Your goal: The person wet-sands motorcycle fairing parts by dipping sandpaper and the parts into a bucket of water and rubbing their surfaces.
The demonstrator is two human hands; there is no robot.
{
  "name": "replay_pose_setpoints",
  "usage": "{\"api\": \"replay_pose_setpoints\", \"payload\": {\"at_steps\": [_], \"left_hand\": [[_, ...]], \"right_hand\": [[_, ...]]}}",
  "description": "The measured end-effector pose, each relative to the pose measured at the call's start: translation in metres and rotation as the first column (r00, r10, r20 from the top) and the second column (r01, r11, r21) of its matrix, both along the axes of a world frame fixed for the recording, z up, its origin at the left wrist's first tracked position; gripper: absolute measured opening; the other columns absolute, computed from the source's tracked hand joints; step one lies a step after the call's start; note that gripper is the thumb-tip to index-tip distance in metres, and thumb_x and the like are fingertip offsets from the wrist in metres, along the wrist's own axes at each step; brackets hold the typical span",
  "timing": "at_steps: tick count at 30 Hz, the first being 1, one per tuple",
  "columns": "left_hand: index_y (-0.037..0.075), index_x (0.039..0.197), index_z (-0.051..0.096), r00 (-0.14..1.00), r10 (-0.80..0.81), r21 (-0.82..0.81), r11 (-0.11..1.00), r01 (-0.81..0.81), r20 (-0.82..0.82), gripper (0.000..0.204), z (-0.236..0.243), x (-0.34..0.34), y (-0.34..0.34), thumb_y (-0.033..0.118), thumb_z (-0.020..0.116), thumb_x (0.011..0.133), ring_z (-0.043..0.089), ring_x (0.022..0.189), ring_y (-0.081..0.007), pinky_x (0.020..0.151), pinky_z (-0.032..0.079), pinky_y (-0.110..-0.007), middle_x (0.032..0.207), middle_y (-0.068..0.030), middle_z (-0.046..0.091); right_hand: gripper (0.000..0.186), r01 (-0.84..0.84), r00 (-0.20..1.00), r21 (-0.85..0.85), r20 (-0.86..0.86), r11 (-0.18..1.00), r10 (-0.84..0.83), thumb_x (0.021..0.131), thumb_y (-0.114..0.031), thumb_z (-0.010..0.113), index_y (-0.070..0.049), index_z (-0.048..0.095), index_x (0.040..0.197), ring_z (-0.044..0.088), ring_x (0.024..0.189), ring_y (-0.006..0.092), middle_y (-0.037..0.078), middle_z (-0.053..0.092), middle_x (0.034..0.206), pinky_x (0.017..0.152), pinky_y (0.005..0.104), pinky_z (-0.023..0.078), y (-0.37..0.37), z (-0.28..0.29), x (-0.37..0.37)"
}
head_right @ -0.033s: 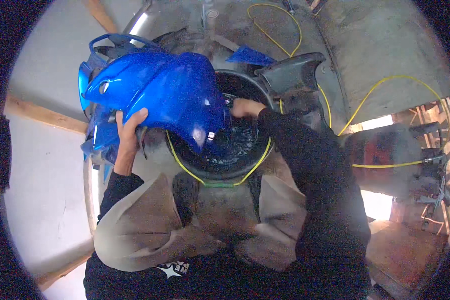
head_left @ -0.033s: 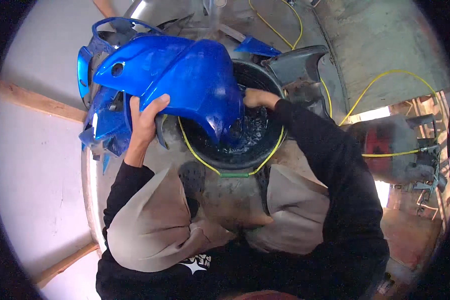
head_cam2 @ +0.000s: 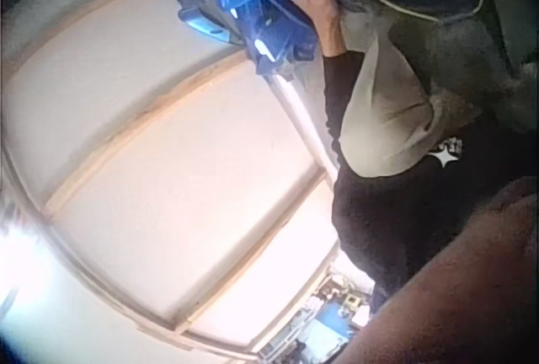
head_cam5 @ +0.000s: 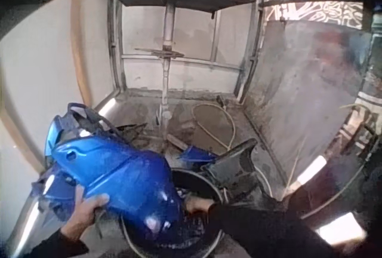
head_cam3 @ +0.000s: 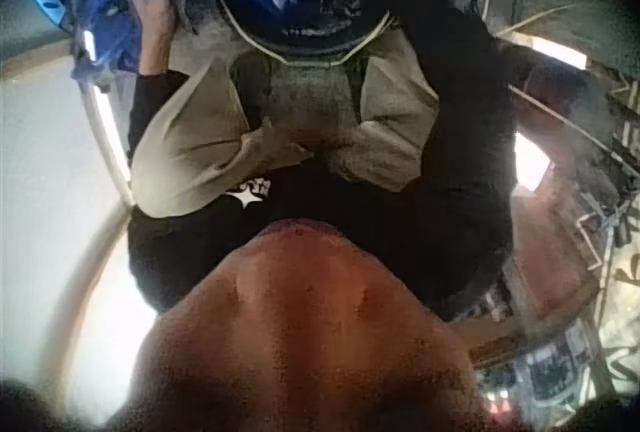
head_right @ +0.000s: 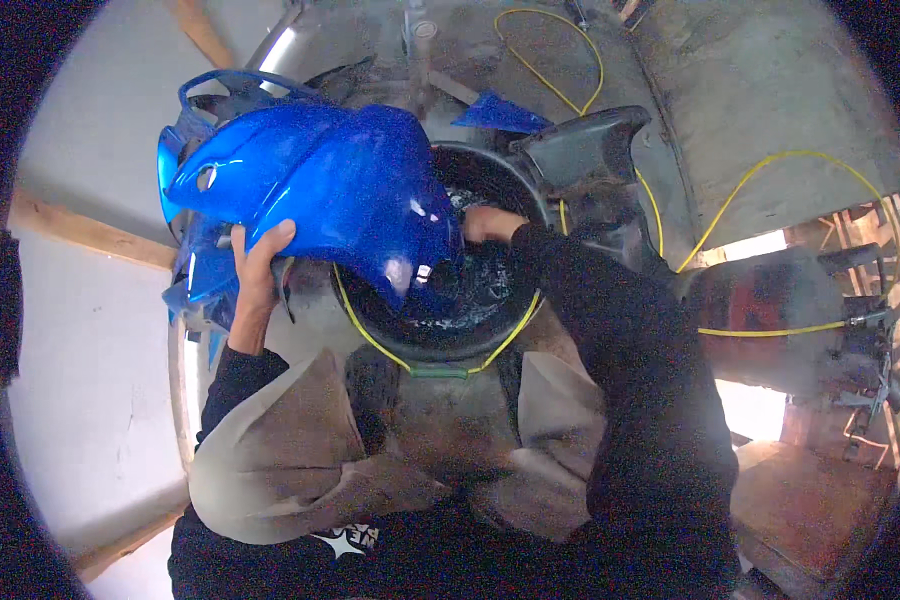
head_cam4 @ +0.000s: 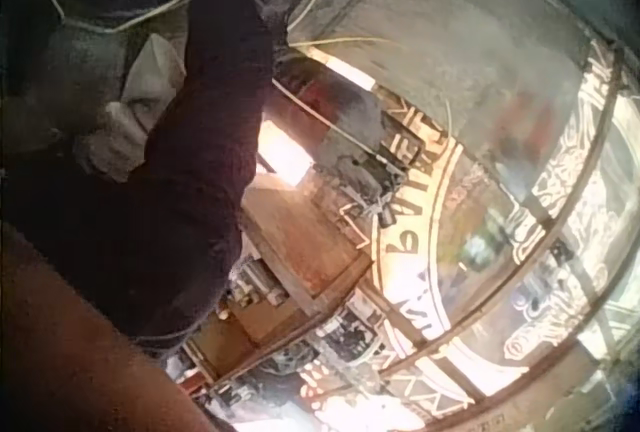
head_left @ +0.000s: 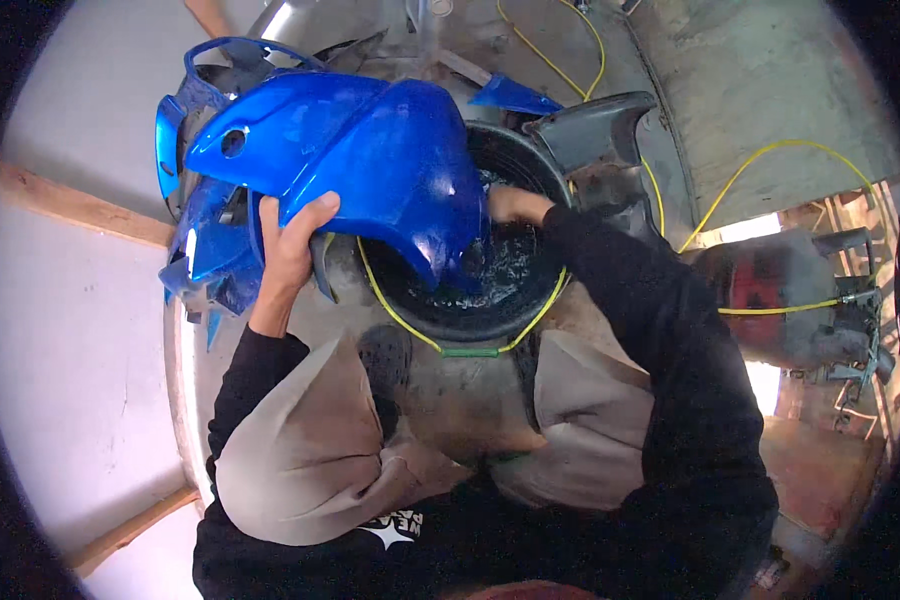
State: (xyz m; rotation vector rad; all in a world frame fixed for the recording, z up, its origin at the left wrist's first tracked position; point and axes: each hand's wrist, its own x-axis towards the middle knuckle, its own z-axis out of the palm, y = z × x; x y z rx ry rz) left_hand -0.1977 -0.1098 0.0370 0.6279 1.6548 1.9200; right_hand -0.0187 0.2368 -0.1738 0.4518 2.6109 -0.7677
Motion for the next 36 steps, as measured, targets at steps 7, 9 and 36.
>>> {"api": "replay_pose_setpoints", "payload": {"at_steps": [7,9,36], "left_hand": [[0.005,0.147,0.05,0.996,0.033,-0.041,0.998,-0.036,-0.089,0.076,0.013,-0.005,-0.036,0.023,0.084,0.082,0.068,0.109,-0.025,0.097,0.055,-0.041,0.124,-0.013,0.068],[-0.001,0.14,0.058,0.997,0.075,0.047,0.996,-0.075,0.003,0.061,0.017,-0.005,-0.024,0.017,0.08,0.086,0.07,0.109,-0.0245,0.096,0.056,-0.039,0.125,-0.0136,0.071],[-0.002,0.123,0.066,0.948,0.093,0.122,0.991,-0.058,-0.306,0.04,0.015,0.003,-0.009,0.013,0.082,0.09,0.07,0.095,-0.0189,0.087,0.057,-0.036,0.109,-0.0089,0.073]], "right_hand": [[0.044,0.214,0.908,-0.465,0.419,0.859,0.001,0.105,-0.033,0.06,0.008,0.073,0.114,0.078,0.094,0.0349,0.026,0.078,0.108,0.084,0.0448,0.064,-0.073,0.093,-0.015],[0.048,0.431,0.785,-0.487,0.617,0.76,-0.05,0.108,-0.032,0.056,0.013,0.072,0.11,0.08,0.089,0.035,0.03,0.077,0.105,0.083,0.0431,0.067,-0.055,0.138,0.006],[0.04,0.329,0.799,-0.471,0.601,0.818,0.024,0.097,-0.027,0.057,0.005,0.08,0.107,0.08,0.092,0.0313,0.021,0.08,0.113,0.079,0.0431,0.062,-0.069,0.102,-0.016]]}}
